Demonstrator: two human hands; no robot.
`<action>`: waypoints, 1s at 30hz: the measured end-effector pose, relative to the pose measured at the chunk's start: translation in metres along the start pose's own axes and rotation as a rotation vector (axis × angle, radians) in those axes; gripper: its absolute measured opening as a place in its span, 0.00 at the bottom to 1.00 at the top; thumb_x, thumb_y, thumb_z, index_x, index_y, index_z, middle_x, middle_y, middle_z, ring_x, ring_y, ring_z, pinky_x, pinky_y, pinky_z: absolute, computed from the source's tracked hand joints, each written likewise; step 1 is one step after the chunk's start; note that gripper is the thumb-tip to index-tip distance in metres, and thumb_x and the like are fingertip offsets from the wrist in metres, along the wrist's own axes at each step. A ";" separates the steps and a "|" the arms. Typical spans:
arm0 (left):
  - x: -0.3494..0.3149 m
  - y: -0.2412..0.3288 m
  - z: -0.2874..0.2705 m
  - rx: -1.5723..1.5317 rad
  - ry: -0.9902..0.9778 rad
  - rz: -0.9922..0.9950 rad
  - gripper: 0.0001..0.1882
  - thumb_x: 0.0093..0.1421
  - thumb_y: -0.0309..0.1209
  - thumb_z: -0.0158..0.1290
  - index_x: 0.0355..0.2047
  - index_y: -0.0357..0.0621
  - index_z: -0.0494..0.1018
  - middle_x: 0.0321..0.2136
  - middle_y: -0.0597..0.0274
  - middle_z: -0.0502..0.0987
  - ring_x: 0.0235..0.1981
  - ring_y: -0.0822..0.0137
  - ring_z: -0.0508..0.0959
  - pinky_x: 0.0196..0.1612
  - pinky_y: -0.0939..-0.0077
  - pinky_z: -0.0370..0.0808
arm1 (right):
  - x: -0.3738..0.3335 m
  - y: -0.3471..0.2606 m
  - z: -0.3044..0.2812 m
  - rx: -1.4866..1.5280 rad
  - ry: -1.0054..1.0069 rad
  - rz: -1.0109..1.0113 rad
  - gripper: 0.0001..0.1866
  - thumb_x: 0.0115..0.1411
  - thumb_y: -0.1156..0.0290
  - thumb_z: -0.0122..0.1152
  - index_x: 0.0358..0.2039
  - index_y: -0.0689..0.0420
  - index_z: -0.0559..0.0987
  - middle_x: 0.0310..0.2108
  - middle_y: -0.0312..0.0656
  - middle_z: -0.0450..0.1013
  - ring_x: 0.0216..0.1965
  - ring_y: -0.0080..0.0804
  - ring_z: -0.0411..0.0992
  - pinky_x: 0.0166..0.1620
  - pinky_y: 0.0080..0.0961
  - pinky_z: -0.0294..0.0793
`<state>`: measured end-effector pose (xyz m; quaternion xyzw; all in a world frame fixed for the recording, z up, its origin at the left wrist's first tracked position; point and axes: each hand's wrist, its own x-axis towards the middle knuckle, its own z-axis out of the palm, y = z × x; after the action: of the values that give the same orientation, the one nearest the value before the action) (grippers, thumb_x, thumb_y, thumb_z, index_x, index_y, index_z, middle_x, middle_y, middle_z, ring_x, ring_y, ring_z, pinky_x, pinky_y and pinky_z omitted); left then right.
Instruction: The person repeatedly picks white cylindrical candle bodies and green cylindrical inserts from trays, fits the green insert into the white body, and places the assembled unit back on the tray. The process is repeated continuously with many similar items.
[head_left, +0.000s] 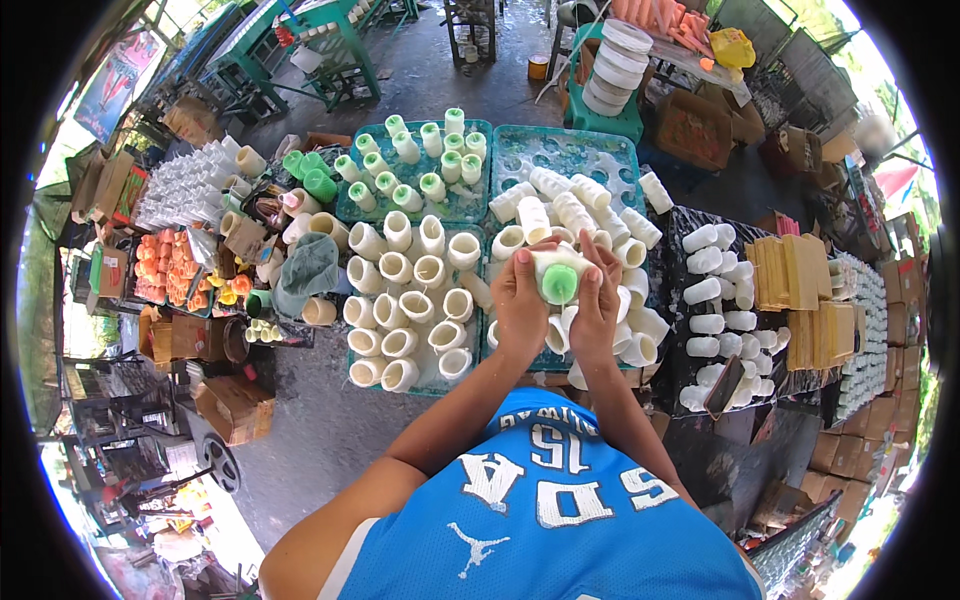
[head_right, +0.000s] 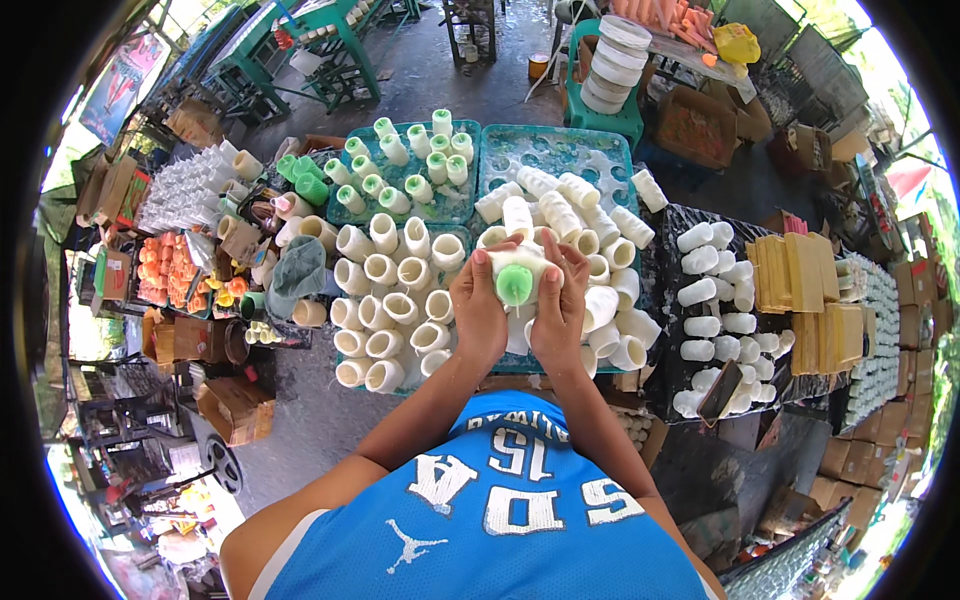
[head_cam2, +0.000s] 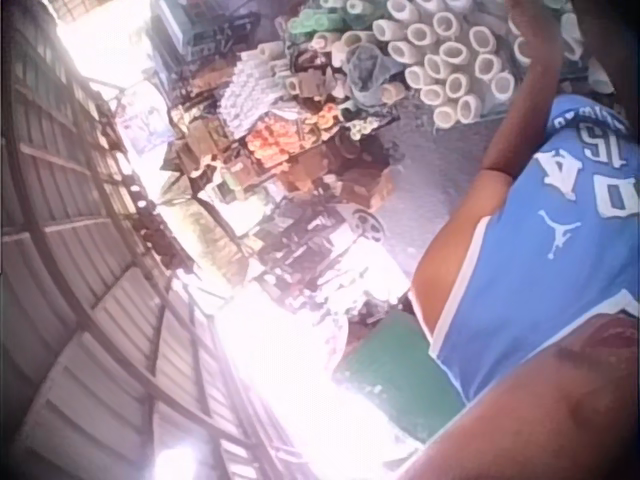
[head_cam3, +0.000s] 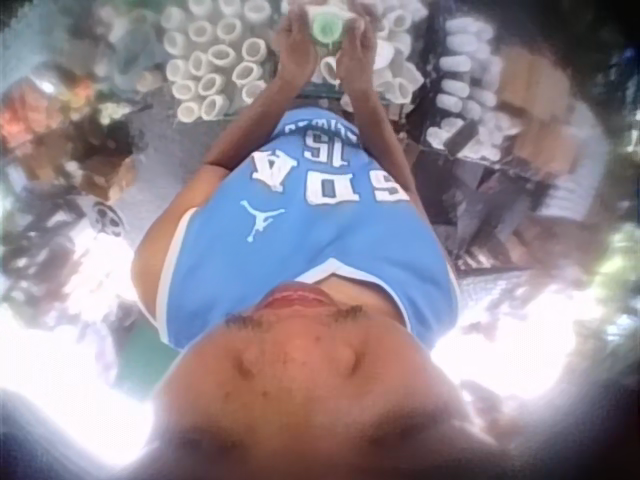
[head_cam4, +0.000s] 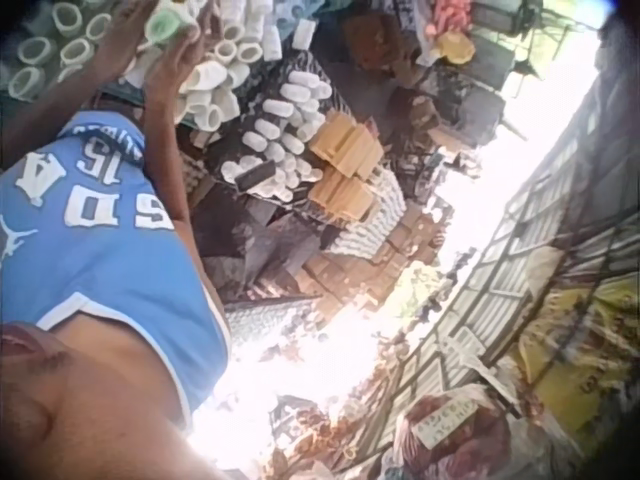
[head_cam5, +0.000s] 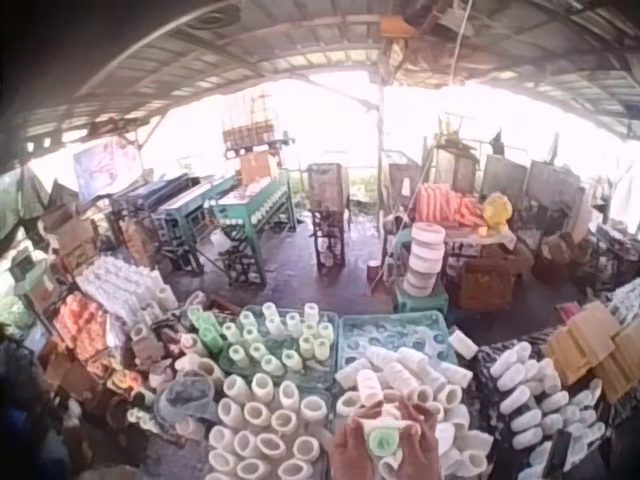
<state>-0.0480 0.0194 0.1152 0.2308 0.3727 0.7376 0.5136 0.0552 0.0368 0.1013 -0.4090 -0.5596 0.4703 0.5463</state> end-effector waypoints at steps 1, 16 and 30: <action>0.001 -0.002 -0.005 -0.011 0.061 -0.069 0.27 0.83 0.43 0.39 0.54 0.30 0.79 0.54 0.49 0.82 0.52 0.63 0.83 0.56 0.70 0.80 | -0.003 0.012 0.002 0.008 0.025 0.006 0.25 0.83 0.58 0.44 0.71 0.57 0.75 0.62 0.46 0.67 0.67 0.35 0.60 0.71 0.32 0.59; 0.014 -0.077 -0.072 -0.366 -0.016 -0.467 0.35 0.81 0.56 0.35 0.58 0.34 0.75 0.49 0.51 0.84 0.49 0.58 0.86 0.54 0.63 0.82 | -0.016 0.020 0.012 -0.050 0.213 0.169 0.20 0.81 0.60 0.53 0.51 0.66 0.84 0.38 0.37 0.83 0.39 0.19 0.75 0.44 0.20 0.75; 0.001 -0.022 -0.027 -0.566 -0.272 -0.548 0.32 0.80 0.49 0.42 0.74 0.40 0.62 0.68 0.51 0.72 0.68 0.56 0.73 0.73 0.60 0.68 | 0.006 0.001 0.016 0.448 0.344 0.271 0.19 0.80 0.58 0.57 0.44 0.62 0.85 0.34 0.32 0.80 0.34 0.16 0.72 0.39 0.16 0.72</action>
<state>-0.0550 0.0162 0.0816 0.0681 0.1314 0.6099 0.7785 0.0386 0.0415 0.1019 -0.4230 -0.2818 0.5744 0.6417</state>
